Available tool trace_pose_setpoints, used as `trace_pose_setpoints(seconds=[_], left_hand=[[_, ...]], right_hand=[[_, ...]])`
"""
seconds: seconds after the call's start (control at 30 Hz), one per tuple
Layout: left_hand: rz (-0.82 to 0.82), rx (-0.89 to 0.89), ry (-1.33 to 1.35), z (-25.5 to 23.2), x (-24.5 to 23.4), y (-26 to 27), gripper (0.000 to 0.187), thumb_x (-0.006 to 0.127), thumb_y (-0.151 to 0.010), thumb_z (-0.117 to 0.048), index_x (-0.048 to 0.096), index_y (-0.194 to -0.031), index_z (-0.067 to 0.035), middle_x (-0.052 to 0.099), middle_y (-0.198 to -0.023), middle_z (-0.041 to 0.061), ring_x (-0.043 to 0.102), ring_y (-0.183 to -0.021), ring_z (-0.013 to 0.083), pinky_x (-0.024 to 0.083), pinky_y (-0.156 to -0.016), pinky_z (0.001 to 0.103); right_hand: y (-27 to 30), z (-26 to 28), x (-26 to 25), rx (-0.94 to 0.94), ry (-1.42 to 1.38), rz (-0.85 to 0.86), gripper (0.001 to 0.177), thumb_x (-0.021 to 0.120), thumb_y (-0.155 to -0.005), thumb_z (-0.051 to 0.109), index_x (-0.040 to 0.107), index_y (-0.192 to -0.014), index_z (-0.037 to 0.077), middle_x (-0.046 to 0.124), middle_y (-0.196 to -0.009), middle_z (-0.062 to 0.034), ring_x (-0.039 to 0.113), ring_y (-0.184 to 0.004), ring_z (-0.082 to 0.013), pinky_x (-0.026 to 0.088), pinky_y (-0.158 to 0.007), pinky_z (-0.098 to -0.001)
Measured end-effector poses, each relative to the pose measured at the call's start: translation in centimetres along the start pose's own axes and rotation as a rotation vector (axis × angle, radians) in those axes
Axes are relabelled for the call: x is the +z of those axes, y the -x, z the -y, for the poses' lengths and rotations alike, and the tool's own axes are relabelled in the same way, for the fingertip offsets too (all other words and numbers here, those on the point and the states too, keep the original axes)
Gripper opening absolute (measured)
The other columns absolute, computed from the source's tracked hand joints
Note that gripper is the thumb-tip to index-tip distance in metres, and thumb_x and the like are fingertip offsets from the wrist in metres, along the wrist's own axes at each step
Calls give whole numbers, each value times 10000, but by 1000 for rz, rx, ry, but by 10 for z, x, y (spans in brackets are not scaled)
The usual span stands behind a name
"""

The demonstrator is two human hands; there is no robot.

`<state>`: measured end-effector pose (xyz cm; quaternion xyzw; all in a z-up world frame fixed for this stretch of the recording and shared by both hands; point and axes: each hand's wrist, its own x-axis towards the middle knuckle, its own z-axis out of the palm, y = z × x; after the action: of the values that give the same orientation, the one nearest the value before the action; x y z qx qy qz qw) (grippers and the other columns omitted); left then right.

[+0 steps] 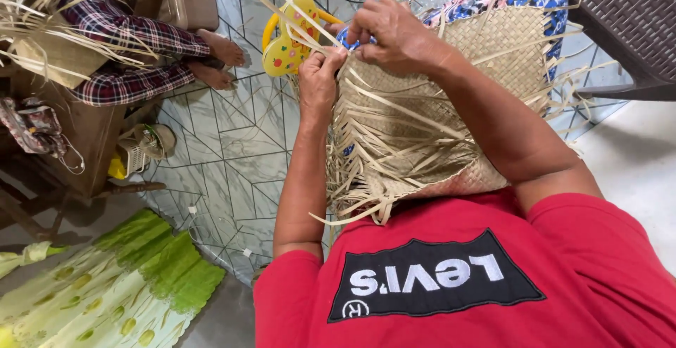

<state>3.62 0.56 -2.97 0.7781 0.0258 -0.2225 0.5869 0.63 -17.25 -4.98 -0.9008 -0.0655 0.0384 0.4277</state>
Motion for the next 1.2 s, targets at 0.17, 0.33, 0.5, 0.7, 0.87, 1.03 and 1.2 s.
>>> trace_pose_setpoints(seconds=[0.17,0.33,0.5,0.7,0.87,1.03,1.2], left_hand=[[89,7,-60,-7,-12,10,177,637,-815,-208,594,-775,-41,518,-659,-27,393,-580,67,333,-531,205],[104,-46,-28,-8,-20,25,122,686,-784,-112,683,-839,-3,588,-654,-13,460,-572,52,379,-531,169],[119,-30,-8,-1,-22,23,145,659,-800,-90,698,-891,15,612,-702,-1,501,-632,66,431,-608,176],[180,-23,-9,2,-27,14,138,611,-819,-84,694,-867,16,593,-684,-18,465,-618,53,399,-583,170],[259,-92,85,3,-31,10,137,649,-807,-70,699,-916,-5,611,-688,-17,484,-596,41,396,-546,154],[275,-146,188,7,-32,9,137,642,-810,-16,695,-929,26,640,-724,21,531,-623,58,449,-584,160],[242,-114,121,2,-32,13,146,651,-801,-53,695,-915,26,655,-734,31,549,-630,63,466,-587,164]], right_hand=[[-3,-11,18,-103,-56,-106,136,608,-904,105,571,-773,114,508,-770,-8,400,-717,-156,376,-699,-286],[-1,-7,10,-81,-127,-54,122,703,-851,165,689,-806,53,503,-750,-40,433,-728,-191,383,-670,-325],[-4,-21,30,-127,-20,-108,211,703,-911,221,671,-747,92,493,-712,-6,412,-689,-176,336,-756,-383],[6,21,11,-15,178,-183,190,709,-862,194,577,-953,93,412,-867,-53,386,-822,-210,306,-755,-347],[19,31,15,-80,368,-136,532,496,-991,608,713,-763,180,491,-756,-14,369,-764,-196,255,-813,-386],[14,12,21,26,283,-9,206,582,-877,278,649,-739,141,442,-712,-9,351,-746,-196,283,-799,-372],[18,24,19,1,222,-50,457,623,-913,561,699,-714,157,487,-724,-8,382,-794,-206,244,-849,-397]])
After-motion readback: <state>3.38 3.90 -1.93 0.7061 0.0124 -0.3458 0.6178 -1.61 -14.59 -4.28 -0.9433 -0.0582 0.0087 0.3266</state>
